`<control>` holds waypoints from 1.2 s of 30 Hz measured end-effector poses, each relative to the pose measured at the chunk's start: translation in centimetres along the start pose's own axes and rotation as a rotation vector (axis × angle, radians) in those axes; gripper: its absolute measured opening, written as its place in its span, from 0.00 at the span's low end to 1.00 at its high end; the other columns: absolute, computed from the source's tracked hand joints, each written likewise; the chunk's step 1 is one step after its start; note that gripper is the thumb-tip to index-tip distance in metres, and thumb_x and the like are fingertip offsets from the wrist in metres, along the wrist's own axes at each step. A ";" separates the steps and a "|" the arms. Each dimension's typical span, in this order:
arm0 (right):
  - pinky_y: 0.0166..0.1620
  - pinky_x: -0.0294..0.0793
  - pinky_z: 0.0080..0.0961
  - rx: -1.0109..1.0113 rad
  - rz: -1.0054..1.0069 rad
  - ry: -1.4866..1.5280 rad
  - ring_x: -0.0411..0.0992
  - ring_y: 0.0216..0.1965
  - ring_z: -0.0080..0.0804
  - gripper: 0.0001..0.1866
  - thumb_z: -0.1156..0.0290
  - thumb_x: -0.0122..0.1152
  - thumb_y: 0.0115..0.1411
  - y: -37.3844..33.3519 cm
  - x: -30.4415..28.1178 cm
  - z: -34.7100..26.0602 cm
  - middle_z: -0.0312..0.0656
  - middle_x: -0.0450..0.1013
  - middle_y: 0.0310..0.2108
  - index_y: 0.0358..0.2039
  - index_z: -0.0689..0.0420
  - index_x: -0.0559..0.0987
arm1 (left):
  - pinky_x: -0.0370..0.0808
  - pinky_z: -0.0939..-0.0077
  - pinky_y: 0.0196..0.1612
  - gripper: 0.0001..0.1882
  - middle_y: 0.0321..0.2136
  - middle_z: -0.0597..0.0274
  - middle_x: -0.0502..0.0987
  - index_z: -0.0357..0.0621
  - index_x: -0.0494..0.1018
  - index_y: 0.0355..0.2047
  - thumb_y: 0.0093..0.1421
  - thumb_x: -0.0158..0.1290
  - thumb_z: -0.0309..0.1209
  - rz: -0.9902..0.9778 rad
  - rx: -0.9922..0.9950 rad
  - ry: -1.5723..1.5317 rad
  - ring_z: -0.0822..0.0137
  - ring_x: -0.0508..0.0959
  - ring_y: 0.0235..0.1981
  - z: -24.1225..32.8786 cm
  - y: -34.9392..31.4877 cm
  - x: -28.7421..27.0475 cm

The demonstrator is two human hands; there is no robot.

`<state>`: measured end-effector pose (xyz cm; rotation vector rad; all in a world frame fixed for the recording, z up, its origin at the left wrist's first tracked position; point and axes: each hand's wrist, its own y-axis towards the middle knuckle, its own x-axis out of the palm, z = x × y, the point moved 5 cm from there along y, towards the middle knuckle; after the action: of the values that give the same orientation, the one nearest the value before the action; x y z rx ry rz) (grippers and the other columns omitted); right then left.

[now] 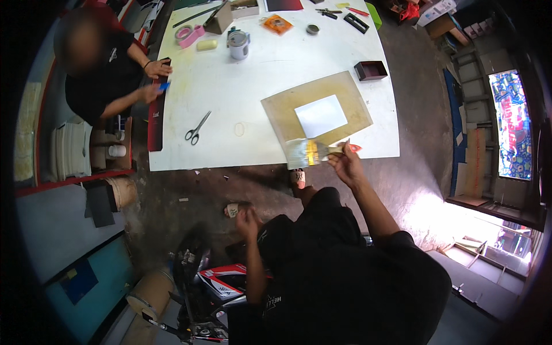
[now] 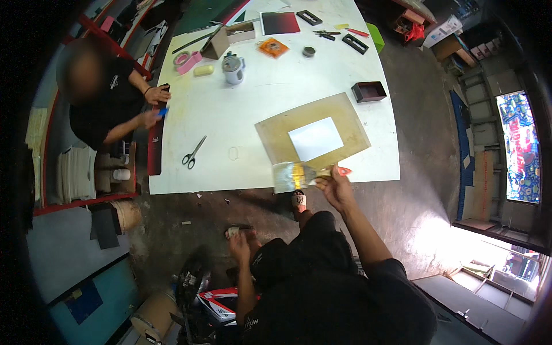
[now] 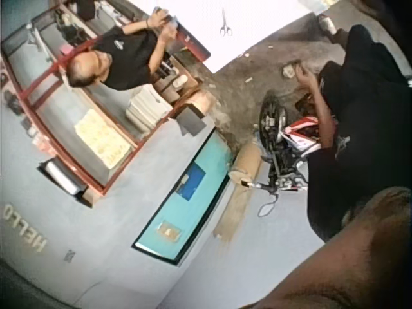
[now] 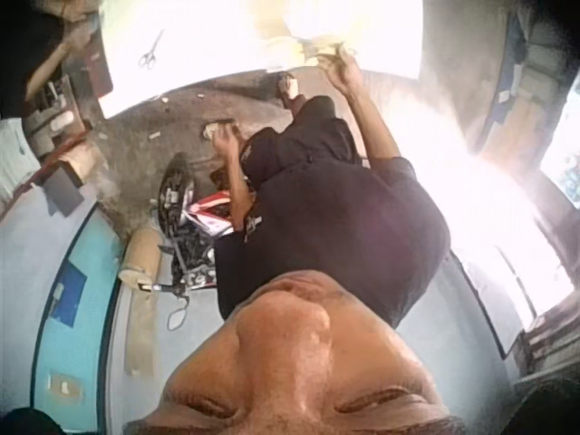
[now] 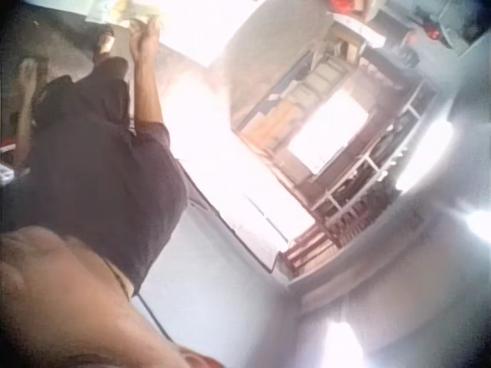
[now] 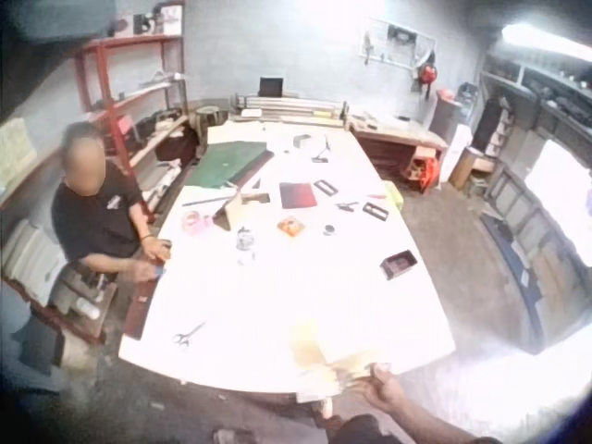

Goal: The person assembles photo frames by cutting a red gradient sheet with a utility knife, applying adhesive to a white backing with a brush, and placing a black frame insert on top. They repeat this process for multiple frames, handling sheets, frames, and tools on a cluttered workbench.

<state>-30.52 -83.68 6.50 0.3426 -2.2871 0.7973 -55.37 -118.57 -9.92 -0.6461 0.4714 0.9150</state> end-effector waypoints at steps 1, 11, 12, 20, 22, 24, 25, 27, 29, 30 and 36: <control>0.39 0.79 0.32 -0.074 0.065 -0.078 0.78 0.34 0.39 0.15 0.62 0.54 0.67 0.0 -2.7 -2.1 0.51 0.77 0.36 0.48 0.58 0.72 | 0.72 0.62 0.50 0.17 0.39 0.47 0.77 0.36 0.74 0.45 0.59 0.57 0.34 -0.001 0.128 -0.041 0.52 0.77 0.44 4.4 0.7 2.5; 0.29 0.74 0.22 -0.357 0.383 -0.551 0.75 0.25 0.26 0.13 0.69 0.62 0.62 9.0 -9.6 -12.6 0.42 0.76 0.26 0.38 0.69 0.77 | 0.46 0.38 0.65 0.29 0.65 0.38 0.53 0.51 0.64 0.63 0.65 0.45 0.48 -0.142 0.889 0.475 0.39 0.52 0.66 32.0 9.7 24.7; 0.29 0.74 0.22 -0.353 0.407 -0.621 0.75 0.24 0.26 0.13 0.69 0.62 0.62 10.7 -10.1 -12.3 0.42 0.76 0.27 0.38 0.69 0.76 | 0.43 0.36 0.65 0.29 0.66 0.38 0.51 0.52 0.63 0.63 0.65 0.43 0.50 -0.142 0.871 0.560 0.39 0.50 0.67 31.0 10.4 25.9; 0.28 0.73 0.18 -0.363 0.317 -0.927 0.74 0.22 0.22 0.12 0.69 0.63 0.62 21.3 -10.5 -9.2 0.41 0.77 0.23 0.33 0.68 0.80 | 0.40 0.36 0.66 0.28 0.68 0.40 0.49 0.57 0.61 0.65 0.67 0.38 0.51 -0.201 0.853 0.650 0.40 0.48 0.68 30.0 11.4 28.7; 0.28 0.73 0.18 -0.502 0.427 -1.018 0.74 0.22 0.23 0.11 0.69 0.63 0.62 22.1 -14.3 -12.1 0.41 0.77 0.23 0.33 0.67 0.80 | 0.40 0.35 0.66 0.29 0.67 0.37 0.48 0.54 0.60 0.65 0.67 0.38 0.50 -0.201 0.861 0.664 0.38 0.48 0.68 29.7 11.5 28.8; 0.29 0.73 0.19 -0.605 0.539 -1.085 0.74 0.23 0.23 0.10 0.70 0.64 0.61 21.3 -15.1 -16.2 0.41 0.77 0.24 0.32 0.67 0.80 | 0.40 0.35 0.65 0.30 0.67 0.37 0.48 0.53 0.60 0.65 0.67 0.38 0.50 -0.208 0.837 0.691 0.37 0.48 0.68 29.4 11.7 28.7; 0.28 0.74 0.19 -0.608 0.515 -1.027 0.74 0.23 0.23 0.10 0.70 0.64 0.61 21.0 -14.0 -16.4 0.41 0.78 0.24 0.32 0.67 0.80 | 0.41 0.35 0.65 0.29 0.67 0.37 0.49 0.54 0.60 0.65 0.67 0.38 0.50 -0.206 0.832 0.693 0.38 0.49 0.68 29.5 11.8 28.8; 0.28 0.74 0.20 -0.622 0.467 -0.904 0.74 0.23 0.23 0.09 0.71 0.64 0.61 20.0 -11.0 -15.3 0.41 0.78 0.24 0.31 0.66 0.80 | 0.41 0.35 0.65 0.29 0.67 0.38 0.49 0.57 0.61 0.65 0.67 0.39 0.51 -0.195 0.829 0.697 0.39 0.49 0.68 29.7 11.8 28.9; 0.28 0.74 0.21 -0.430 0.333 -0.883 0.75 0.24 0.23 0.08 0.73 0.65 0.59 20.6 -9.0 -10.5 0.41 0.77 0.24 0.32 0.66 0.80 | 0.42 0.35 0.65 0.29 0.67 0.37 0.50 0.56 0.61 0.65 0.67 0.39 0.51 -0.202 0.842 0.687 0.38 0.50 0.68 29.7 11.8 29.2; 0.28 0.74 0.20 -0.351 0.264 -0.981 0.75 0.24 0.23 0.10 0.70 0.65 0.60 21.1 -8.3 -8.8 0.41 0.77 0.23 0.32 0.66 0.81 | 0.42 0.35 0.65 0.29 0.67 0.37 0.50 0.55 0.62 0.64 0.67 0.38 0.50 -0.204 0.849 0.679 0.37 0.50 0.67 29.7 11.9 29.4; 0.27 0.71 0.19 -0.611 0.687 -1.064 0.74 0.23 0.22 0.13 0.66 0.64 0.61 20.8 -14.8 -17.3 0.39 0.78 0.22 0.30 0.67 0.81 | 0.43 0.33 0.64 0.31 0.66 0.35 0.49 0.49 0.58 0.66 0.67 0.37 0.50 -0.189 0.868 0.712 0.36 0.49 0.67 29.9 11.5 29.2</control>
<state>-19.86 -56.29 -2.89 -0.4563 -3.5753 0.1113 -46.40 -76.19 -10.25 -0.1792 1.3240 0.2059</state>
